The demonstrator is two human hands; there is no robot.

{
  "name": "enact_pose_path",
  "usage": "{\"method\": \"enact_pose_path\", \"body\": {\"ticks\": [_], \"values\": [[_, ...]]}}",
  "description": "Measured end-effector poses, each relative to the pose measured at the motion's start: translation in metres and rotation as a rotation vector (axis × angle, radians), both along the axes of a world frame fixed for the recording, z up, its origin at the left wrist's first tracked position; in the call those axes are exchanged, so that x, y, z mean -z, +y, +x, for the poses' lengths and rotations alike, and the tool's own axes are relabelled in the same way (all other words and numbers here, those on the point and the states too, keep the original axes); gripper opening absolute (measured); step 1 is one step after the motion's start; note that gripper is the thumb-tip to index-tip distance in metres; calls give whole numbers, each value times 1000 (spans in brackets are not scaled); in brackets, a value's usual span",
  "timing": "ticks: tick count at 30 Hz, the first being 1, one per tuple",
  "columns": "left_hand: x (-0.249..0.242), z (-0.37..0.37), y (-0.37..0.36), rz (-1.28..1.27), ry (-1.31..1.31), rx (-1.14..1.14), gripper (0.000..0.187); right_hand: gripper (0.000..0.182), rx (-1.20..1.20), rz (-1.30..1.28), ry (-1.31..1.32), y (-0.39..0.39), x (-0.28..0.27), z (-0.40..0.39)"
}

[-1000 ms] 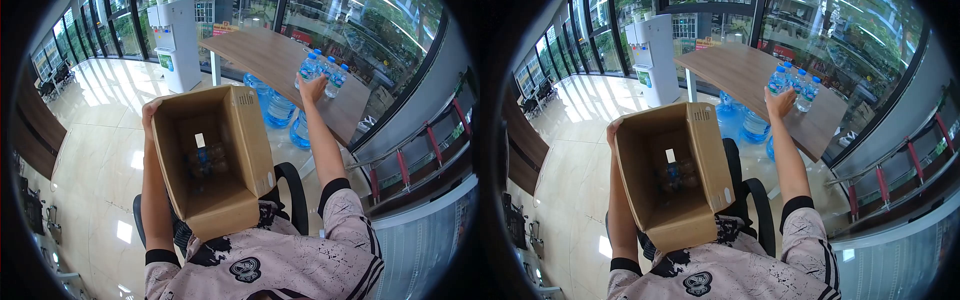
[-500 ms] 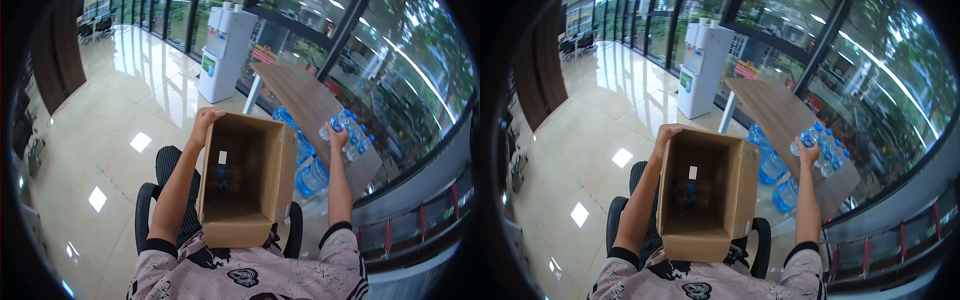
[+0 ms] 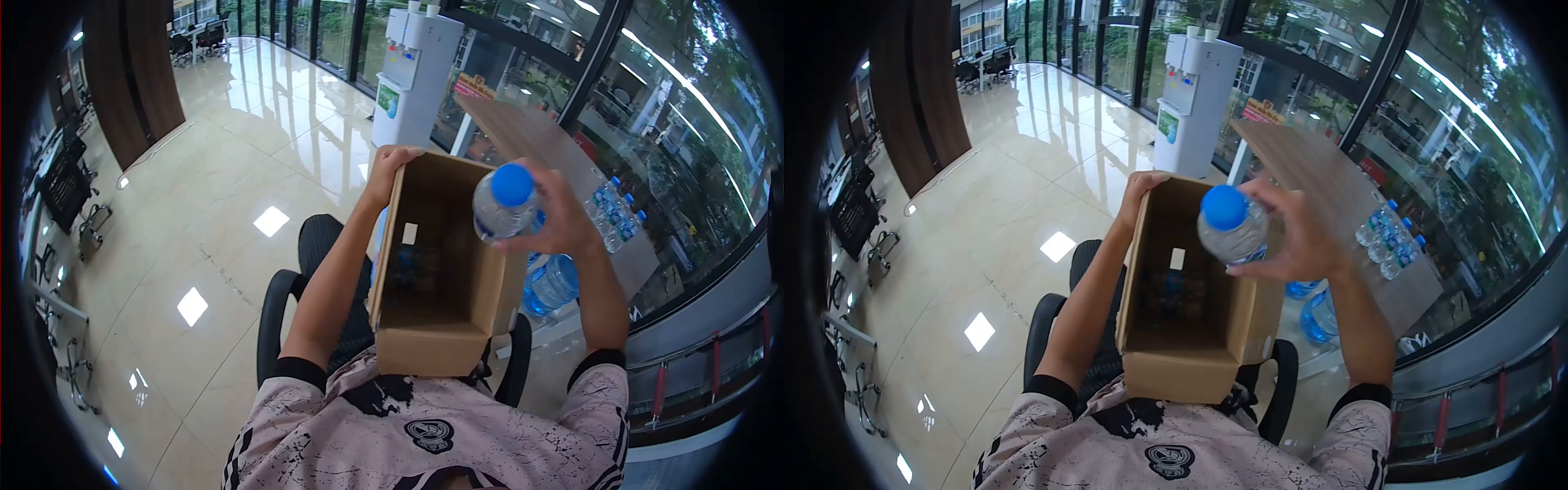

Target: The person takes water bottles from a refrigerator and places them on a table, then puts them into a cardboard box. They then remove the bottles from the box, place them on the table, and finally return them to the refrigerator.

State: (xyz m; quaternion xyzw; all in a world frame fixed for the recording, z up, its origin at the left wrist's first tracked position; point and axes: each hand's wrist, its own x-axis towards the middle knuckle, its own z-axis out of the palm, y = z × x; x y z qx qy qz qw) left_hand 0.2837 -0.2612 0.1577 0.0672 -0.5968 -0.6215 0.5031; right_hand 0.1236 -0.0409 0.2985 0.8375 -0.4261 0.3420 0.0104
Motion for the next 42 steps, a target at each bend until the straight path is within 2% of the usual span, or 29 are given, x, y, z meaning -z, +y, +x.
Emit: {"method": "enact_pose_path", "body": {"ticks": [1, 2, 3, 5, 6, 7, 9, 13, 15, 17, 19, 21, 22, 23, 24, 25, 26, 28, 31, 35, 37, 42], "values": [[-2, 4, 5, 1, -10, -12, 30, 71, -34, 67, 213, -1, -4, 16], [-8, 6, 12, 23, 19, -5, 30, 65, -136, 220, 138, -14, 7, 19], [-11, 9, 16, 43, 51, 2, 30, 65, -147, 219, 132, -18, 13, 26], [-9, 11, 16, 9, 57, 7, 30, 58, -151, 503, 249, -24, 21, 37], [-8, 10, 16, 16, 68, 15, 29, 54, -129, 477, 373, -30, 27, 39], [-9, 10, 16, 22, 81, 24, 29, 54, -136, 474, 376, -36, 32, 41], [-10, 8, 17, 14, 77, 19, 28, 61, 84, 563, 728, -48, 42, 44], [-11, -3, 8, 94, 49, 31, 27, 61, 162, 622, 892, -100, 80, 34], [-12, -7, 2, 160, 33, 81, 29, 57, 266, 1001, 1104, -138, 99, 40], [-1, -16, -16, 145, 55, 35, 30, 58, 154, 1003, 1228, -168, 113, 39], [16, -28, -37, 88, 108, -45, 38, 62, 161, 959, 1146, -214, 143, 15], [26, -29, -53, -37, 60, -184, 41, 51, 176, 780, 1175, -210, 119, 19], [16, -24, -39, -134, 28, -253, 41, 51, 216, 723, 1153, -215, 123, 20], [17, -32, -57, 151, 110, 53, 39, 51, 256, 672, 1098, -218, 135, 19], [31, -34, -63, 251, 101, 113, 39, 50, 307, 633, 1025, -219, 148, 20], [11, -27, -43, 346, 97, 166, 38, 50, 345, 602, 944, -221, 165, 22], [9, -25, -35, 358, 82, 174, 38, 50, 374, 587, 874, -220, 181, 23], [7, -22, -32, 376, 65, 11, 38, 49, 413, 585, 779, -218, 204, 25], [20, -19, -43, 247, 66, 65, 37, 49, 437, 616, 707, -221, 217, 22], [21, -22, -34, 339, 62, 42, 34, 48, 446, 635, 662, -221, 232, 23], [16, -20, -33, 206, 11, 25, 32, 47, 452, 650, 646, -221, 235, 23], [7, -18, -18, 197, 43, 6, 31, 46, 458, 657, 614, -217, 238, 23]]}}
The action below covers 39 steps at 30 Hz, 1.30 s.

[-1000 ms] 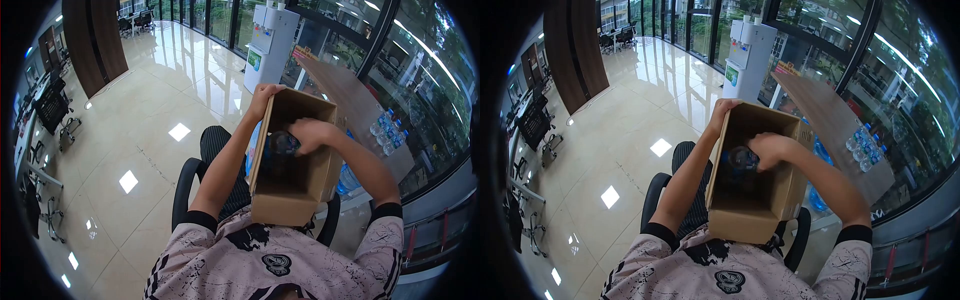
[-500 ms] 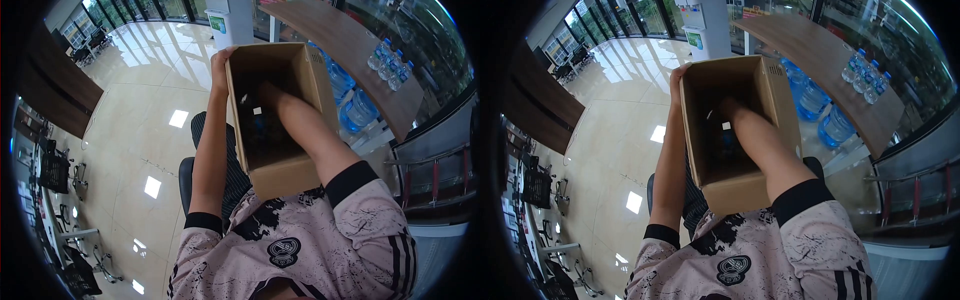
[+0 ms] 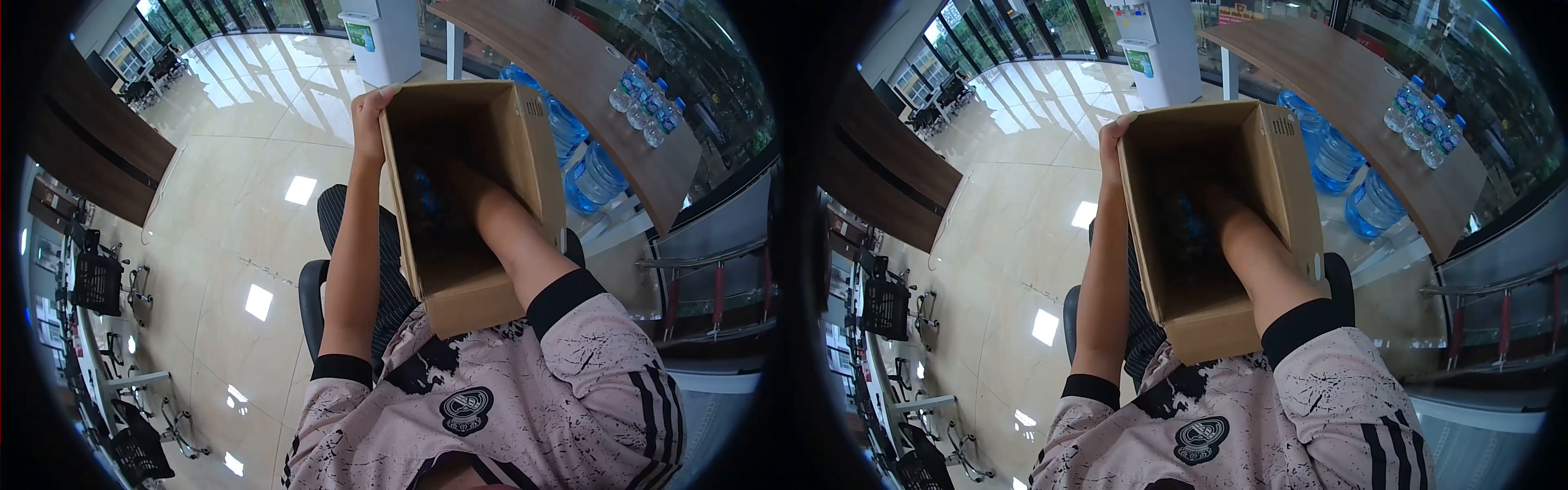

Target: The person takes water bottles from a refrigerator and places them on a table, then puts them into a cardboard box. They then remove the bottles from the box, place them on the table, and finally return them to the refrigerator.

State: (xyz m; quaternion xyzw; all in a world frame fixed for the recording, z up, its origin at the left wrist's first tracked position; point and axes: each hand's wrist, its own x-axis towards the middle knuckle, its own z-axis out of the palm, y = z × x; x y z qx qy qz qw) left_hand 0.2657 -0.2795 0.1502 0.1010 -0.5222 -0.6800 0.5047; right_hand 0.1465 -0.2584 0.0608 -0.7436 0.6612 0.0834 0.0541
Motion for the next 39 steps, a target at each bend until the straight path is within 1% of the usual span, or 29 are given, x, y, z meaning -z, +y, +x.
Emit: {"method": "enact_pose_path", "body": {"ticks": [5, 9, 12, 14, 18, 21, 23, 25, 27, 28, 29, 30, 31, 32, 33, 34, 35, 36, 37, 38, 39], "values": [[1, 2, 3, -47, -30, 45, 33, 45, 23, -1, -27, 5, 2, -1], [-4, 0, 14, -27, 3, 49, 36, 44, 40, -7, -48, 11, 4, 2], [-6, 0, 20, -73, -4, 46, 35, 43, 36, -12, -59, 13, 8, 5], [-8, 1, 22, -206, -73, 33, 34, 43, 33, -13, -59, 14, 10, 6], [-17, -5, 35, -210, -79, 19, 32, 42, 16, -9, -69, 7, 11, 6], [-23, -9, 44, -151, -59, -2, 31, 41, -13, -1, -66, 3, 16, 7], [-23, -10, 38, -183, -143, -49, 31, 41, -71, -38, -69, 3, 13, 6], [-21, -12, 31, -175, -179, -109, 33, 40, -181, -156, -101, 2, 16, 2], [-6, -15, 13, -213, -144, -240, 34, 40, -327, -195, -50, 12, 15, 1], [13, -16, -3, -252, -101, -345, 34, 31, -389, 177, 225, 55, -69, 23], [27, -14, -18, -283, -55, -452, 35, 28, -350, 253, 201, 71, -96, 28], [31, 0, -33, -77, 41, -181, 37, 24, -264, 144, 22, 102, -131, 29], [36, 9, -39, 126, 128, 91, 38, 25, -262, -65, -223, 126, -154, 19], [21, 18, -20, 86, 186, 198, 39, 22, -387, -289, -542, 135, -159, -1], [4, 29, -2, 44, 246, 296, 40, 19, -331, -411, -710, 158, -184, -12], [10, 35, -7, 66, 265, 309, 40, 19, -282, -609, -835, 167, -190, -34], [14, 38, -12, 85, 283, 323, 40, 19, -155, -850, -815, 177, -193, -61], [4, 38, 0, 129, 310, 299, 39, 19, -22, -1091, -789, 188, -192, -91], [7, 35, -3, 134, 329, 300, 39, 20, 62, -1360, -589, 193, -186, -129], [10, 37, -9, 54, 239, 230, 39, 22, 206, -1510, -620, 199, -173, -169], [14, 37, -13, -22, 146, 161, 40, 26, 389, -1619, -718, 210, -159, -207]]}}
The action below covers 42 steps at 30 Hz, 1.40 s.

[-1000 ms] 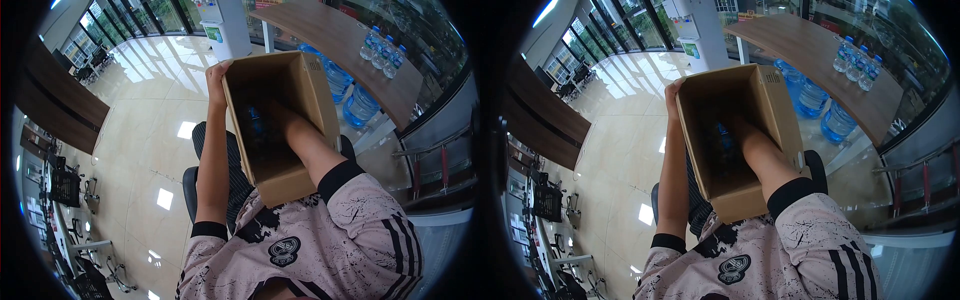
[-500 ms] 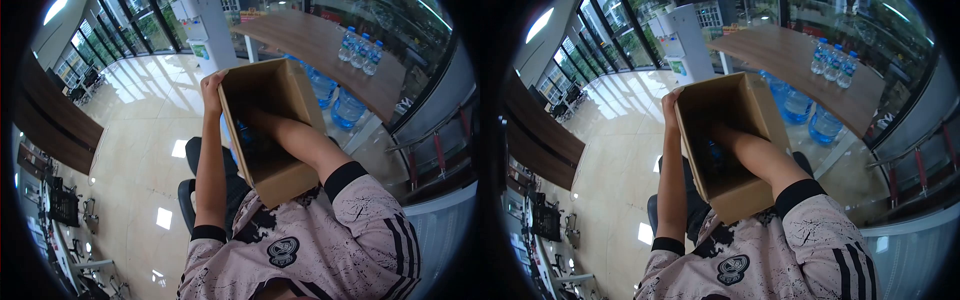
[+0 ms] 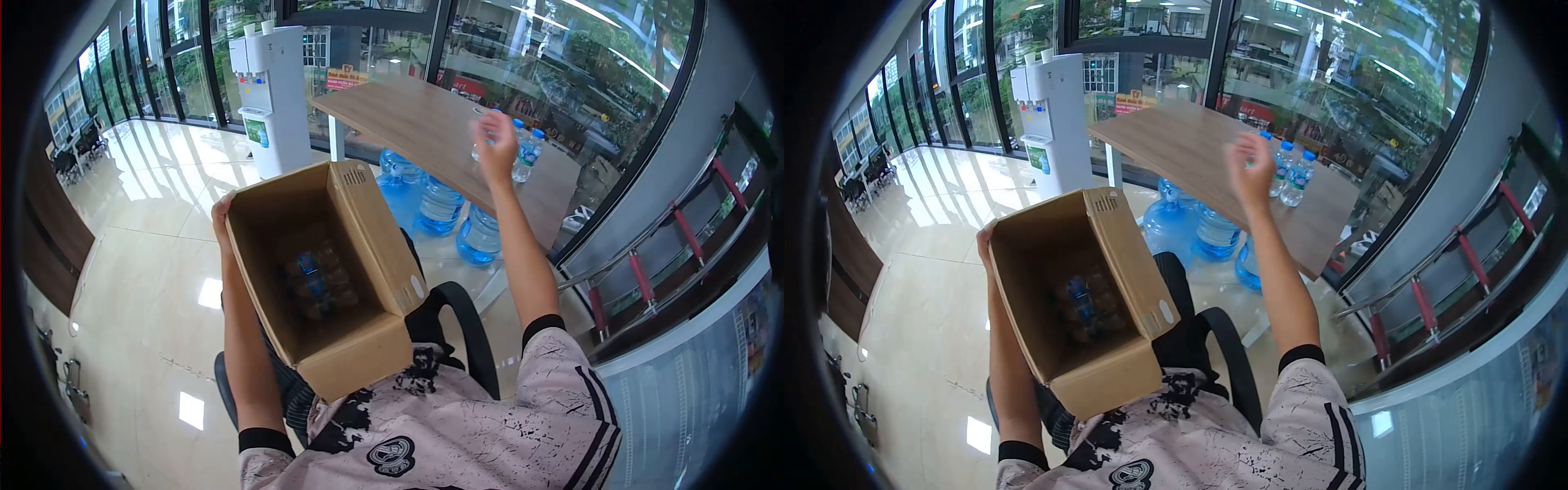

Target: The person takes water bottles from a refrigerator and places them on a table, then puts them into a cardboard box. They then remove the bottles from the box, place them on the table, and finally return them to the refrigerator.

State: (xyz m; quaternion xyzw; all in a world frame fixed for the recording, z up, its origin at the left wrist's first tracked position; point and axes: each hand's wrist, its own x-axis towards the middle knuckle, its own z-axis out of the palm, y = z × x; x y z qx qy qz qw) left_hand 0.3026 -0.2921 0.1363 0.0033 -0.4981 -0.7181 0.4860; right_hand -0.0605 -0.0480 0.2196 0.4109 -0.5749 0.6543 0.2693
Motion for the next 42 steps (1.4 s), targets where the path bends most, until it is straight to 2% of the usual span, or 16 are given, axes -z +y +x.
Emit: {"method": "enact_pose_path", "body": {"ticks": [2, 4, 6, 8, 12, 14, 15, 16, 19, 21, 25, 27, 29, 38, 41, 42], "values": [[1, -3, 1, 46, 49, 87, 41, 39, 337, -93, -106, 26, 44, -80], [0, -8, -1, 112, 124, 257, 42, 54, 615, 7, -253, 55, 98, -144], [-1, -15, -3, 93, 100, 154, 41, 68, 730, 97, -356, 66, 112, -140], [-11, -15, 13, 199, -77, 52, 41, 71, 722, 111, -383, 65, 116, -144], [4, -29, 7, 113, -15, 145, 34, 79, 854, 224, -221, 59, 130, -196], [60, -38, -31, -66, -114, -284, 28, 79, 811, 220, -241, 53, 121, -194], [52, -31, -26, -39, -89, -147, 24, 78, 780, 256, -324, 52, 117, -191], [54, -34, -27, -98, -135, -247, 29, 77, 752, 295, -408, 52, 115, -190], [-2, -34, 14, 30, -94, -34, 36, 75, 798, 330, -442, 54, 109, -186], [-6, -34, 19, -59, -164, -270, 41, 73, 805, 351, -452, 58, 110, -181], [-12, -27, 23, -85, -193, -346, 36, 64, 752, 144, -277, 69, 110, -169], [-1, -32, 10, 9, -104, -303, 30, 63, 525, 123, -277, 76, 97, -143], [-3, -33, 10, 23, -101, -323, 28, 61, -109, -112, -97, 71, 75, -98], [-24, -27, 27, -49, -173, -215, 28, 58, -855, 646, 512, 34, -50, 138], [-10, -30, 24, -238, -170, -581, 36, 57, -982, 854, 784, 0, -61, 184], [-1, -32, 14, -247, -174, -507, 39, 57, -1005, 809, 793, -9, -57, 194]]}}
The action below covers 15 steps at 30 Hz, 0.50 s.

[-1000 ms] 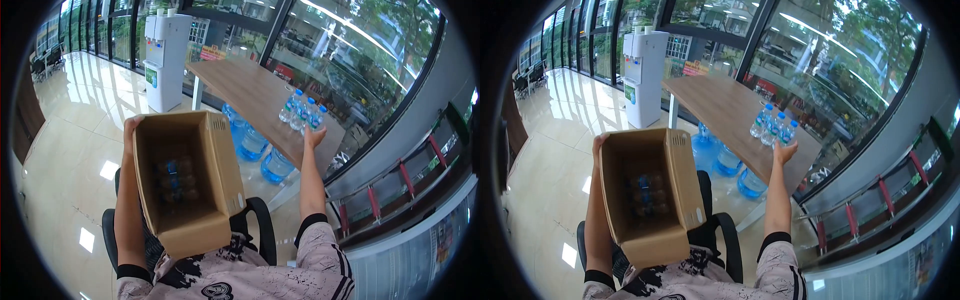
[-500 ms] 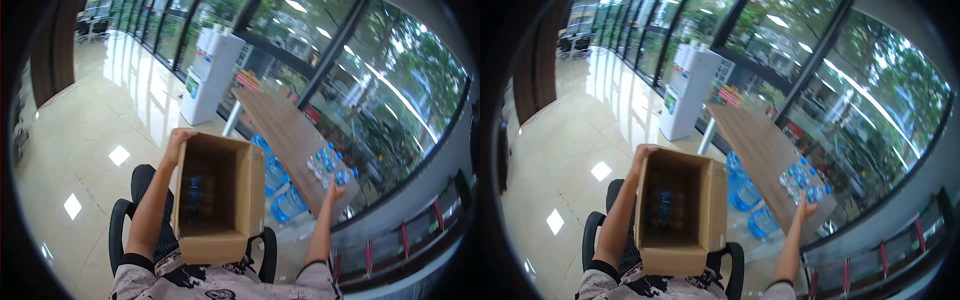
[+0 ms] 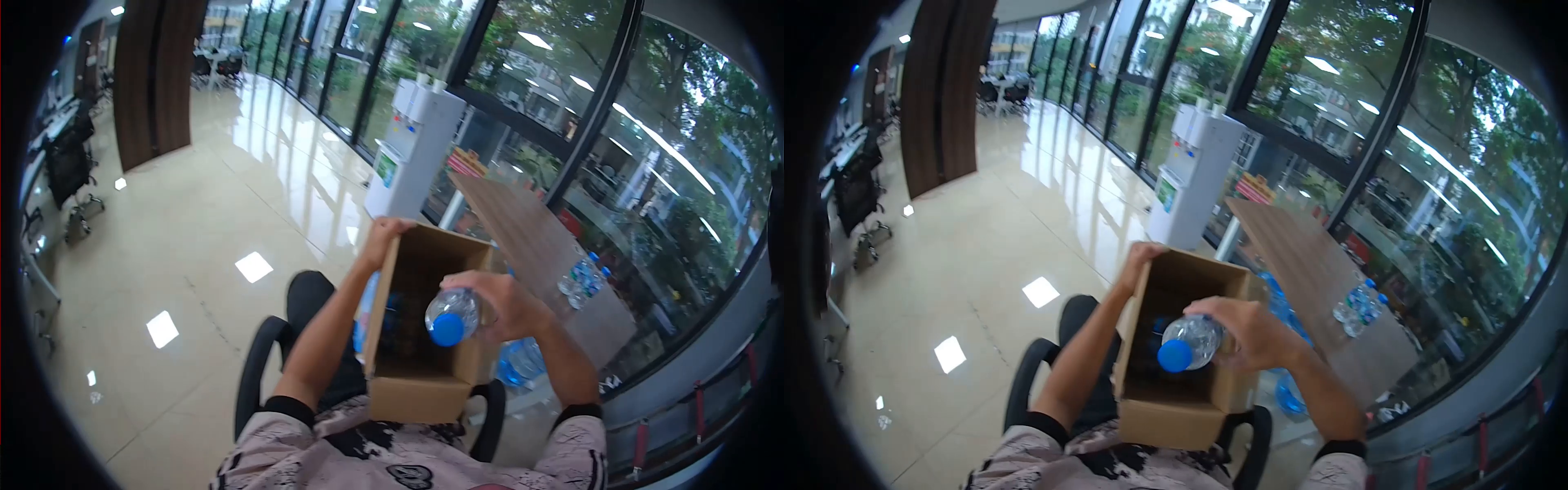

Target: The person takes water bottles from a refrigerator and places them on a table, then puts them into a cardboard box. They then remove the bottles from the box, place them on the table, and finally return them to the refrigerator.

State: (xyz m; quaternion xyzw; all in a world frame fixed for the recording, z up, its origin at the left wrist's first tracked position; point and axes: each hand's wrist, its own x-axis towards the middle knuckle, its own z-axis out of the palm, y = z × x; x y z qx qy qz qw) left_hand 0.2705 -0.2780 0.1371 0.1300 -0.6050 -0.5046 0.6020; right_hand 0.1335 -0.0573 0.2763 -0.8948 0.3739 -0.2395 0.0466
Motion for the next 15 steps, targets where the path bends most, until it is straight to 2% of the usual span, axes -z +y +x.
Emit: {"method": "enact_pose_path", "body": {"ticks": [2, 4, 5, 6, 8, 10, 14, 15], "values": [[-4, 3, 9, 1, 42, -58, 37, 53, -73, 129, 196, -19, 9, 17], [-7, 5, 12, 40, 99, -39, 33, 51, -108, 96, 251, -34, 18, 26], [3, 3, -4, 95, 65, 116, 30, 52, -72, 179, 325, -42, 22, 27], [14, 1, -19, 93, 7, 165, 29, 53, -27, 268, 400, -50, 25, 24], [-7, 12, 3, 148, 66, 255, 28, 52, -47, 249, 451, -65, 28, 18], [-5, 11, -3, 163, 77, 252, 28, 52, 74, 273, 561, -79, 35, 11], [1, 0, -9, 155, 42, 195, 28, 56, 131, 231, 728, -116, 54, -9], [-2, -1, -5, 150, 36, 214, 29, 56, 187, 323, 782, -125, 57, -10]]}}
